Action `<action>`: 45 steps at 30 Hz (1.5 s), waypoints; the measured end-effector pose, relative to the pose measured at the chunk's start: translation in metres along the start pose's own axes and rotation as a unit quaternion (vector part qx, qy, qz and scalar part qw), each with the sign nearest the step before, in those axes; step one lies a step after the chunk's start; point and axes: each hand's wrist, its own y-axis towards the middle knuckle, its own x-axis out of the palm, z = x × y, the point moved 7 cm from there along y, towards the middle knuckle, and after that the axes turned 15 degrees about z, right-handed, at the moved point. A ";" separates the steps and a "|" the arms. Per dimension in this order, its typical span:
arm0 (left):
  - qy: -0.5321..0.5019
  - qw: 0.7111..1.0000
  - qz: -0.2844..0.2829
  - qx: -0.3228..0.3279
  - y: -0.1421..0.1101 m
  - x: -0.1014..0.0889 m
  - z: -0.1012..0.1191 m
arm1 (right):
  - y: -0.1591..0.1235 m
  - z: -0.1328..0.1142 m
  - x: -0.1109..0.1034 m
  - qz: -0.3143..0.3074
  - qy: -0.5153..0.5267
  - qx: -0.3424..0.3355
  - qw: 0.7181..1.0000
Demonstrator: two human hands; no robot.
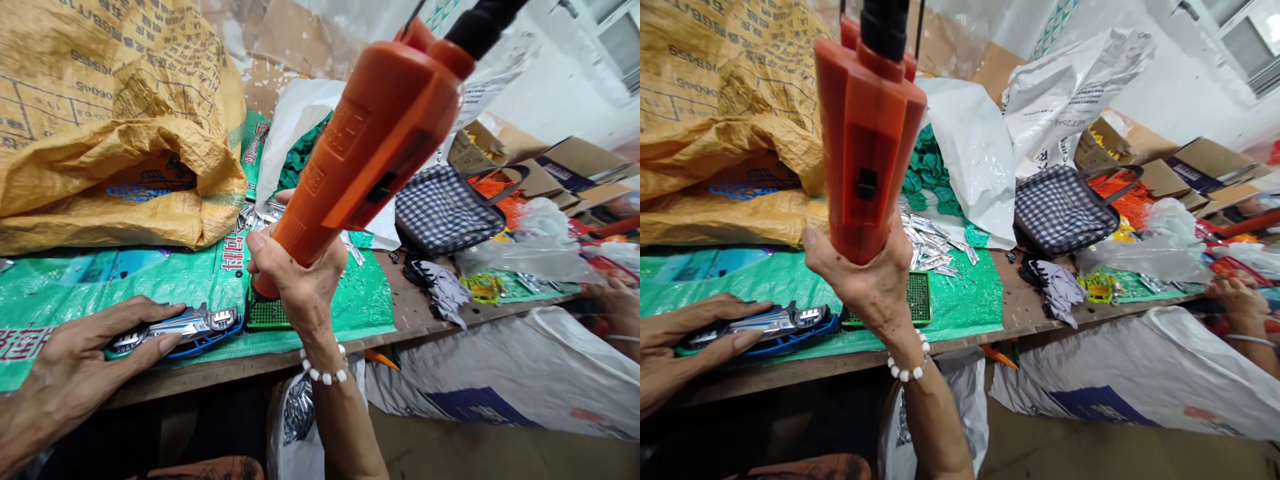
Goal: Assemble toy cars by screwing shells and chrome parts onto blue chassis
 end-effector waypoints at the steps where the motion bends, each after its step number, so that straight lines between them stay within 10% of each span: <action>1: -0.005 1.000 -0.012 -0.001 0.001 0.001 0.003 | 0.000 0.000 0.000 0.005 0.004 0.009 1.000; 18: -0.116 0.993 -0.010 0.028 0.000 0.008 0.024 | 0.014 -0.068 0.026 -0.006 0.144 0.062 0.988; 45: -0.155 0.987 0.001 0.050 0.002 0.004 0.038 | -0.011 -0.058 0.069 -0.077 0.090 0.024 0.993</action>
